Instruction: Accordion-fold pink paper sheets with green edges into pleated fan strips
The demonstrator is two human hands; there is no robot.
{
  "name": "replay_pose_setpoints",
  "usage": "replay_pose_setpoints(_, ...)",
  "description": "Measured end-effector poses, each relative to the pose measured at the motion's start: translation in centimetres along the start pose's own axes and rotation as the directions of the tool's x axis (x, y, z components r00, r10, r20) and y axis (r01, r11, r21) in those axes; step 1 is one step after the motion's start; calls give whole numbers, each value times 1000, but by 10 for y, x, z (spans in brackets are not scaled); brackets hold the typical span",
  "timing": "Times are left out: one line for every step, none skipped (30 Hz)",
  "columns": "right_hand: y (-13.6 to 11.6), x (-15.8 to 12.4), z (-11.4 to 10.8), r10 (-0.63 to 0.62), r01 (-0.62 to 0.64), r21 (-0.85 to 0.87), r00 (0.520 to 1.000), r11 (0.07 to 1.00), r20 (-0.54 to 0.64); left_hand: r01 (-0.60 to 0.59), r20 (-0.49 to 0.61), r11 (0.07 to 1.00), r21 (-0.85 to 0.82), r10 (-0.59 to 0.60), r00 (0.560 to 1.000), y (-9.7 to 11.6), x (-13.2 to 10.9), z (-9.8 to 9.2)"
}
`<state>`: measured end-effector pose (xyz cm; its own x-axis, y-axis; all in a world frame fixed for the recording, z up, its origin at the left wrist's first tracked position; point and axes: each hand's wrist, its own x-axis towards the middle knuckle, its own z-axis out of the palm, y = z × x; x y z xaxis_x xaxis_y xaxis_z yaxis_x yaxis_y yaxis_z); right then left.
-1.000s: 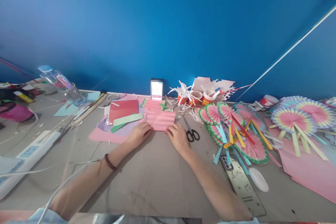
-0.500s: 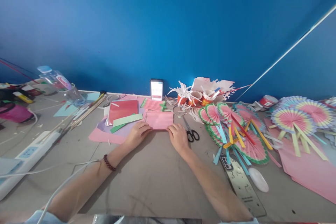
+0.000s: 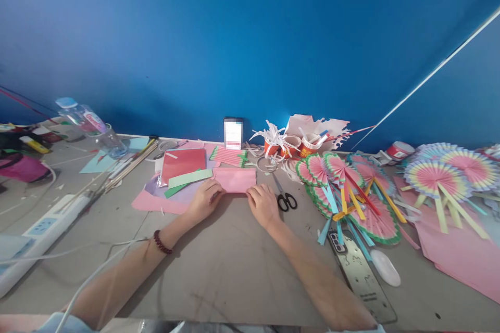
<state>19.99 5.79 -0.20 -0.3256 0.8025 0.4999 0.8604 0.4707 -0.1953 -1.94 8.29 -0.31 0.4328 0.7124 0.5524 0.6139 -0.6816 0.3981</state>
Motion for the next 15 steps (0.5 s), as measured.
replay_pose_setpoints(-1, 0, -1, -11, 11, 9, 1000, 1000, -6, -8, 3, 1000, 13, 8, 1000, 0, 0, 0)
replay_pose_setpoints(-3, 0, -2, -26, 26, 19, 1000, 999, -10, -18, 9, 999, 27, 18, 1000, 1, -1, 1)
replay_pose_setpoints(-4, 0, -3, -43, 43, 29, 999, 999, -14, -29, 12, 999, 40, 28, 1000, 1, -2, 1)
replay_pose_setpoints(-6, 0, -3, -60, 61, 38, 998, 997, -19, -40, 15, 998, 48, 39, 999, 2, -2, 2)
replay_pose_setpoints(-7, 0, -3, -73, 74, 46, 997, 996, -23, -51, 19, 997, 51, 50, 999, 2, -3, 2)
replay_pose_setpoints(-7, 0, -3, -79, 80, 54, 997, 995, -27, -61, 17, 997, 51, 60, 998, 3, -4, 3)
replay_pose_setpoints(-8, -1, -2, -78, 79, 60, 997, 995, -29, -69, 13, 996, 50, 68, 998, 3, -4, 3)
replay_pose_setpoints(-7, -1, -1, -71, 73, 65, 997, 995, -31, -76, 5, 996, 51, 76, 997, 3, -5, 4)
replay_pose_setpoints(-7, -2, -1, -62, 65, 68, 998, 996, -33, -83, -3, 995, 54, 83, 997, 3, -5, 4)
replay_pose_setpoints(-6, -2, 0, -54, 56, 69, 998, 996, -33, -89, -9, 994, 59, 89, 996, 3, -5, 3)
replay_pose_setpoints(-6, -2, 1, -48, 51, 69, 998, 996, -35, -93, -14, 994, 63, 94, 995, 3, -5, 3)
replay_pose_setpoints(-5, -3, 1, -46, 48, 69, 998, 996, -40, -98, -15, 993, 64, 99, 995, 2, -5, 3)
replay_pose_setpoints(-4, -3, 2, -44, 47, 69, 998, 997, -45, -101, -14, 993, 61, 102, 995, 2, -5, 3)
replay_pose_setpoints(-4, -3, 2, -43, 46, 69, 998, 997, -51, -102, -11, 993, 55, 103, 995, 1, -5, 2)
replay_pose_setpoints(-3, -3, 2, -44, 48, 71, 997, 996, -59, -105, -6, 993, 48, 105, 994, 0, -5, 2)
